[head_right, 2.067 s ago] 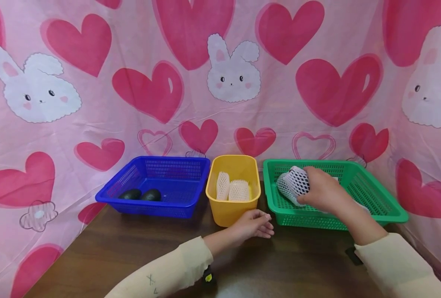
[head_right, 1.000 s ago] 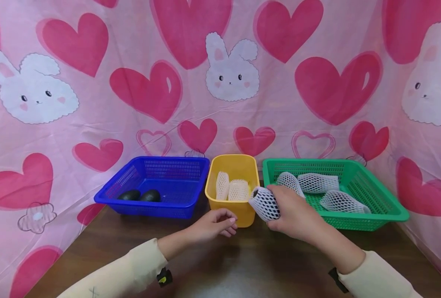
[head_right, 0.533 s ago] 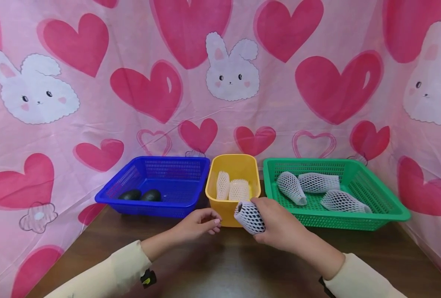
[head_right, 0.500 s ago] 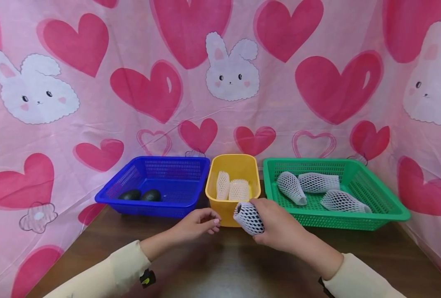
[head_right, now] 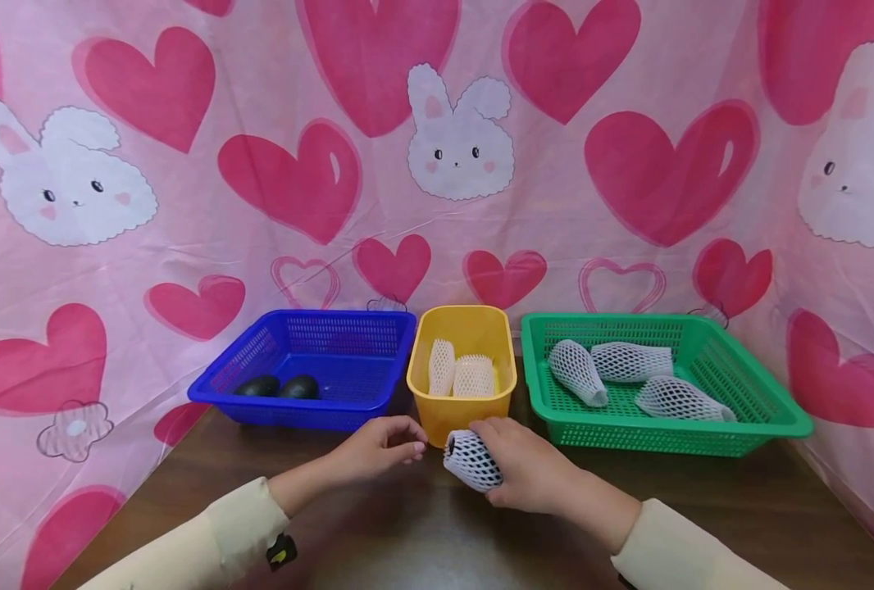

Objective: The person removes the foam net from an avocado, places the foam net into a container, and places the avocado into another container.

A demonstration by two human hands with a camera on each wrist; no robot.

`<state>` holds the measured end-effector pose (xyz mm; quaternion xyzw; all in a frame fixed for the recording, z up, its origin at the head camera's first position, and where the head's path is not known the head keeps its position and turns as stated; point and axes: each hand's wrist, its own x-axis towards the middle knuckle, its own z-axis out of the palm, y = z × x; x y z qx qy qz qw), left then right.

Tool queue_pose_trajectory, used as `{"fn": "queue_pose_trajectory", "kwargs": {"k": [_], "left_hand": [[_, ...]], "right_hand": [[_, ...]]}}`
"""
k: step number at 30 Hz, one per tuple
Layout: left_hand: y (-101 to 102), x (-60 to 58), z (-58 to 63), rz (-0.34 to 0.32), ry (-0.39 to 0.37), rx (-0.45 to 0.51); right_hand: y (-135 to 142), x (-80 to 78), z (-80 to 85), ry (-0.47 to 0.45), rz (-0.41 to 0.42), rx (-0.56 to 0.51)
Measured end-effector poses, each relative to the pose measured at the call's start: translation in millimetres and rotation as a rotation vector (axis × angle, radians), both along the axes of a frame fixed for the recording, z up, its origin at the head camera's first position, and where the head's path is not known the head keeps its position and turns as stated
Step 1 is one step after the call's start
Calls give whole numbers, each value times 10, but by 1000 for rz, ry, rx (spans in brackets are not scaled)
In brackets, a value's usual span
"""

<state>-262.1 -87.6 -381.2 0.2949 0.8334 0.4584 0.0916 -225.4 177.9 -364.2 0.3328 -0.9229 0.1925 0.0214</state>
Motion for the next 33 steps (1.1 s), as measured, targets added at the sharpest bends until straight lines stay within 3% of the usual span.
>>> {"fn": "queue_pose_trajectory", "kwargs": {"k": [11, 20, 27, 33], "left_hand": [[-78, -38, -129, -14, 65, -114], [-98, -17, -199, -43, 66, -121], [-89, 7, -213, -48, 43, -125], [-83, 20, -223, -50, 46, -127]], "right_hand": [[-132, -18, -185, -3, 77, 96], [-190, -14, -253, 3, 105, 124], [-209, -15, -275, -42, 102, 154], [-221, -15, -277, -14, 120, 160]]}}
